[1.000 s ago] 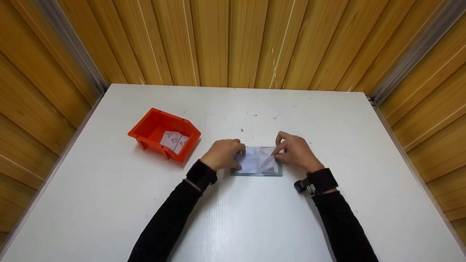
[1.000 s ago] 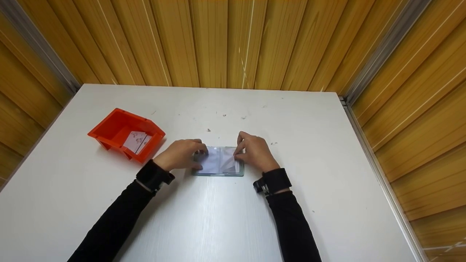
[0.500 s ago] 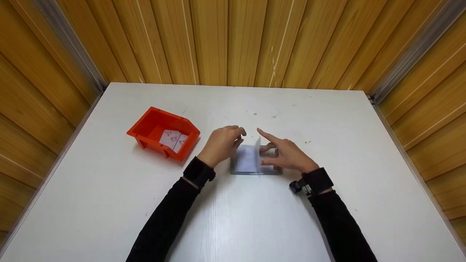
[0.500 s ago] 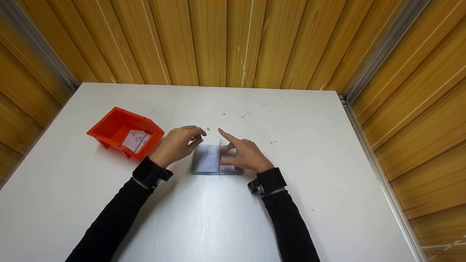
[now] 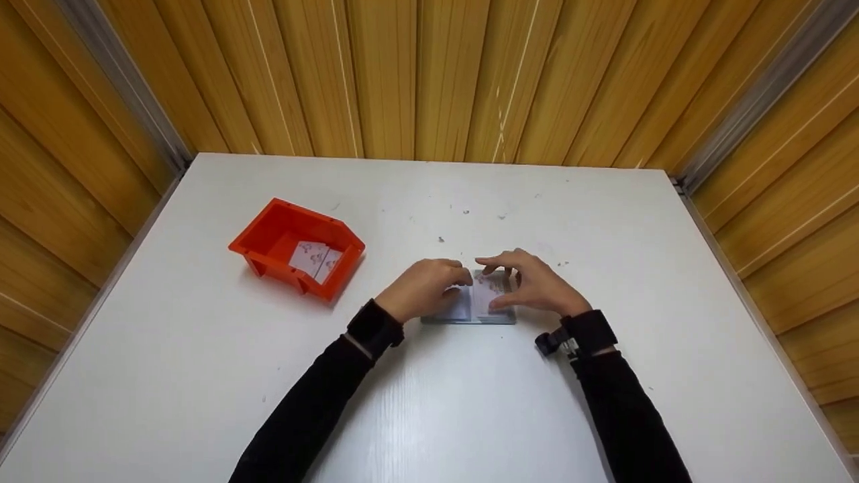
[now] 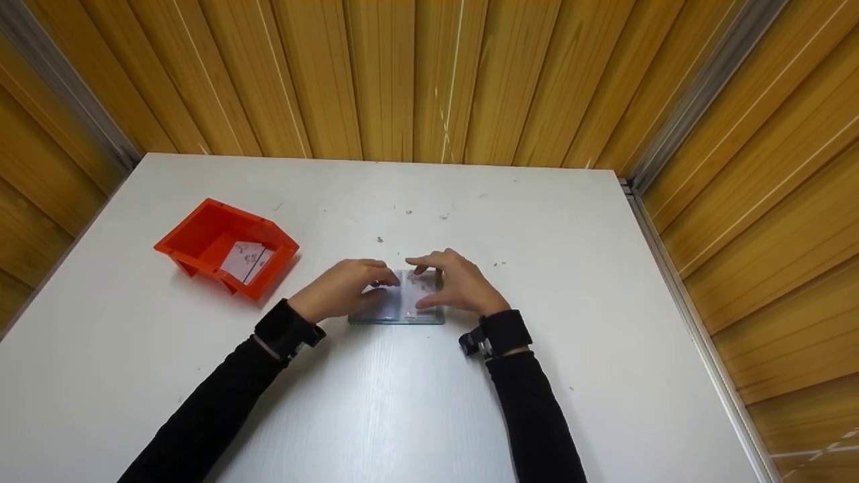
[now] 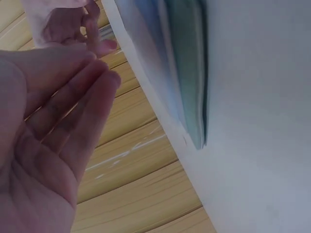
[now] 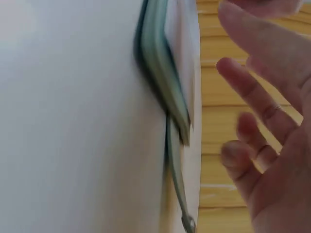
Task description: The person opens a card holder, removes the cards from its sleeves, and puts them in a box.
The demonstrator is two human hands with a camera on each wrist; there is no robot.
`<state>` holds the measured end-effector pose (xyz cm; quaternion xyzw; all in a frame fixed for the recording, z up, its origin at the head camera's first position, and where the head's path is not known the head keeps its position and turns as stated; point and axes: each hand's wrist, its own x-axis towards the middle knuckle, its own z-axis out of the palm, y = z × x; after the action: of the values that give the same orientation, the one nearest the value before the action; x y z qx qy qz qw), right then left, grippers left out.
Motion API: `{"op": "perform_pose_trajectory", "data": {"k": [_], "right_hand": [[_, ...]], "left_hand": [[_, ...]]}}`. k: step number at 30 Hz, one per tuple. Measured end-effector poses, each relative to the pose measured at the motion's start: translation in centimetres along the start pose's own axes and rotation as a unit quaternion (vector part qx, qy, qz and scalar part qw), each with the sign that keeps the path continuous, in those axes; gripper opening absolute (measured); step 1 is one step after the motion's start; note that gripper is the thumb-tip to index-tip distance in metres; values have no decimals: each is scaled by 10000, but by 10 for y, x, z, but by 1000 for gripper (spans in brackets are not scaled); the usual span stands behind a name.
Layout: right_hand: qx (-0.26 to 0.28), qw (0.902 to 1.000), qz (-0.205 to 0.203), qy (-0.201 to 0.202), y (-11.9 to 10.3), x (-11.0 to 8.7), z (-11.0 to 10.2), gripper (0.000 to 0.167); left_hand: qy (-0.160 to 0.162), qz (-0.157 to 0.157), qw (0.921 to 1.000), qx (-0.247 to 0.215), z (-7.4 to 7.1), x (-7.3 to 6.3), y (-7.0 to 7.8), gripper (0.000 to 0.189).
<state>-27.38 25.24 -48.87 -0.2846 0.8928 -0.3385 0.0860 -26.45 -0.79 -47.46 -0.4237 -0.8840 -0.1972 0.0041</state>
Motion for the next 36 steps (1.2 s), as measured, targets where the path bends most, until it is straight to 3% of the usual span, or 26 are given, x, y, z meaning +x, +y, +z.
{"op": "perform_pose_trajectory", "data": {"k": [3,6,9,12,15,17,21,25,28,33,34,36], "right_hand": [[-187,9989,296,-312,4,-2,-3,88],[-286,9960,637,-551,4,-4,-5,90],[-222,9941,894,-574,1,-6,-8,91],[-242,9934,993,-525,0,-7,-9,92],[-308,9937,951,-504,0,-7,-8,91],[-338,9939,928,-493,0,-6,-7,91],[-351,9934,982,-485,-1,-5,-6,91],[-343,9922,1092,-497,-1,-5,-6,92],[-359,9916,1132,-511,-1,-4,-6,93],[-491,9918,1067,-510,0,-5,-6,92],[-502,9921,1036,-507,0,-4,-5,92],[-547,9922,993,-509,0,-5,-4,91]], "left_hand": [[-522,155,9985,49,7,0,3,31],[-724,-61,9973,77,11,0,7,31],[-517,-603,9967,-181,14,3,10,26],[-189,-1140,9907,-720,17,5,12,28],[21,-1615,9769,-1398,18,5,13,33],[85,-1904,9630,-1905,18,5,13,35],[46,-2290,9207,-3160,15,3,12,37],[-104,-2465,8665,-4340,15,3,12,43],[-52,-2634,8294,-4926,18,4,13,49],[411,-3112,7462,-5871,22,9,17,50],[494,-3201,7333,-5978,22,10,18,48],[620,-3365,7175,-6067,23,12,21,42]]}}
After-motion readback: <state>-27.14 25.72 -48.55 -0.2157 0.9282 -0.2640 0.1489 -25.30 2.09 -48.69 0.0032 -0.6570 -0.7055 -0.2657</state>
